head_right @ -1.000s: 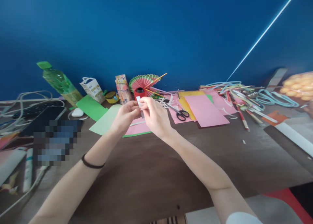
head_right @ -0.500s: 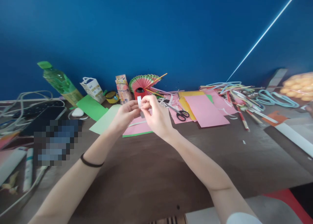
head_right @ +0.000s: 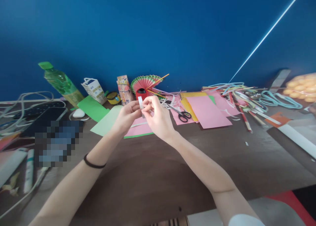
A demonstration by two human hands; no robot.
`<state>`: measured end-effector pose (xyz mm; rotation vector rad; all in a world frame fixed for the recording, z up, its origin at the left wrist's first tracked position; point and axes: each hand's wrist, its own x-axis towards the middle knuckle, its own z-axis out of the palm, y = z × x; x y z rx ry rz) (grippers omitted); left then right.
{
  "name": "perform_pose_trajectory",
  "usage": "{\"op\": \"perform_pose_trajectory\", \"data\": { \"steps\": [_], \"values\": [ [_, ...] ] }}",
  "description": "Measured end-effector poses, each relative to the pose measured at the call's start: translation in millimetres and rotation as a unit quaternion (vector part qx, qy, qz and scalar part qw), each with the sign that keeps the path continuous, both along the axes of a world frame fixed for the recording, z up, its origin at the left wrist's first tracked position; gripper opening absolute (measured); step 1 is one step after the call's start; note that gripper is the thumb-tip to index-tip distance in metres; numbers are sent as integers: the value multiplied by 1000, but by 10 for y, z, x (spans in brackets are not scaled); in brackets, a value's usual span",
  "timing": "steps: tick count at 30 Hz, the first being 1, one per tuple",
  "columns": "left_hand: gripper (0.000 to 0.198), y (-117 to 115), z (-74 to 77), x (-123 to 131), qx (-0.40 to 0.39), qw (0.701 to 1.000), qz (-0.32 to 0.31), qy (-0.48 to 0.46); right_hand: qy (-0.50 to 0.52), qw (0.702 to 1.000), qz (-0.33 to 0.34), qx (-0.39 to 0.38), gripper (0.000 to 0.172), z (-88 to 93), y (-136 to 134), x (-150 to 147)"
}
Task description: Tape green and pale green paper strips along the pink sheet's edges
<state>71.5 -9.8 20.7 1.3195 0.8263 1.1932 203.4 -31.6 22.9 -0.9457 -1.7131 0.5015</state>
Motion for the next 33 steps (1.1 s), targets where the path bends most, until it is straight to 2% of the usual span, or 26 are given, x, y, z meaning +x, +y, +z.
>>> {"op": "perform_pose_trajectory", "data": {
  "steps": [4,8,11,15,20,27,33],
  "values": [
    [27,17,-19,-2,2,1000,-18,11,10,1000,3,11,23,43,23,34],
    [33,5,-14,6,-20,997,-74,5,2,1000,-7,28,25,85,57,87],
    [30,-17,7,2,-24,994,-111,4,36,999,31,21,25,95,87,121],
    [16,-30,31,-20,-9,988,-151,16,75,994,82,-2,23,101,107,142],
    [10,-16,29,-40,-12,986,-165,-17,105,988,112,-24,24,104,115,147],
    [11,-3,30,-37,-68,978,-174,-91,151,975,153,-59,27,96,153,165],
    [10,14,20,-62,-89,975,-175,-101,180,964,175,-84,28,20,213,163]
  ]
}}
